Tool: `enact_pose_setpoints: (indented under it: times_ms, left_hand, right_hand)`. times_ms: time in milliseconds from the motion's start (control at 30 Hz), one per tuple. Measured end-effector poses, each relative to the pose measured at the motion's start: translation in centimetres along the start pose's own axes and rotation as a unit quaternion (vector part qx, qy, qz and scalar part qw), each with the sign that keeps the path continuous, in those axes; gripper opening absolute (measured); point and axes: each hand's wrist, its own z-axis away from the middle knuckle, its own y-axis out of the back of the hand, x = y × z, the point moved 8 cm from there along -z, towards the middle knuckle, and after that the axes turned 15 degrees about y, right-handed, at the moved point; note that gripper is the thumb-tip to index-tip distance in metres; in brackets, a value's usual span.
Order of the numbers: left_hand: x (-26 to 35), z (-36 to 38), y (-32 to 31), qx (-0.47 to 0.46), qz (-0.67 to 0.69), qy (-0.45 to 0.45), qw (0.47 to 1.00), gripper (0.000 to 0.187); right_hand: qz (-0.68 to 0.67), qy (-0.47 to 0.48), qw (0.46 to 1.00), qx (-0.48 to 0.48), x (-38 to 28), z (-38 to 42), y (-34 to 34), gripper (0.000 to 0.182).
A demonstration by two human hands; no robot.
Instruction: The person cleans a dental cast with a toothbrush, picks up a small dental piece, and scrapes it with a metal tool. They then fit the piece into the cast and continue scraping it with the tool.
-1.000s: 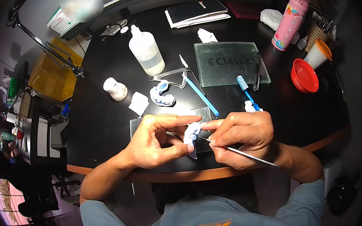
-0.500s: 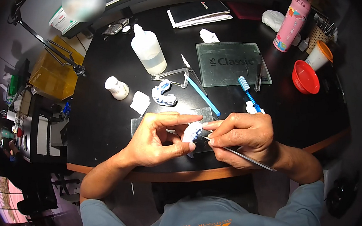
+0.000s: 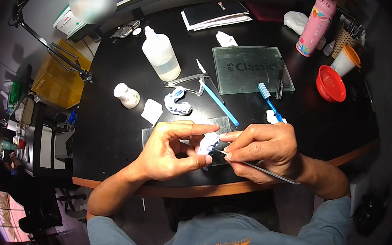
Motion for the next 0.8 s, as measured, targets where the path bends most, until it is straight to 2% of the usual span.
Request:
enact_pose_setpoints:
  times_ms: [367, 667, 800]
  left_hand:
    - [-0.11, 0.21, -0.05, -0.003, 0.001, -0.013, 1.000, 0.058]
    - [0.08, 0.27, 0.13, -0.006, 0.002, -0.019, 1.000, 0.059]
    - [-0.01, 0.17, 0.20, -0.002, -0.015, -0.005, 1.000, 0.058]
  right_hand:
    - [0.000, -0.005, 1.000, -0.020, 0.04, 0.10, -0.03, 0.023]
    - [-0.024, 0.007, 1.000, 0.010, 0.04, -0.02, 0.00, 0.025]
    - [-0.006, 0.005, 1.000, -0.016, 0.01, -0.06, -0.25, 0.024]
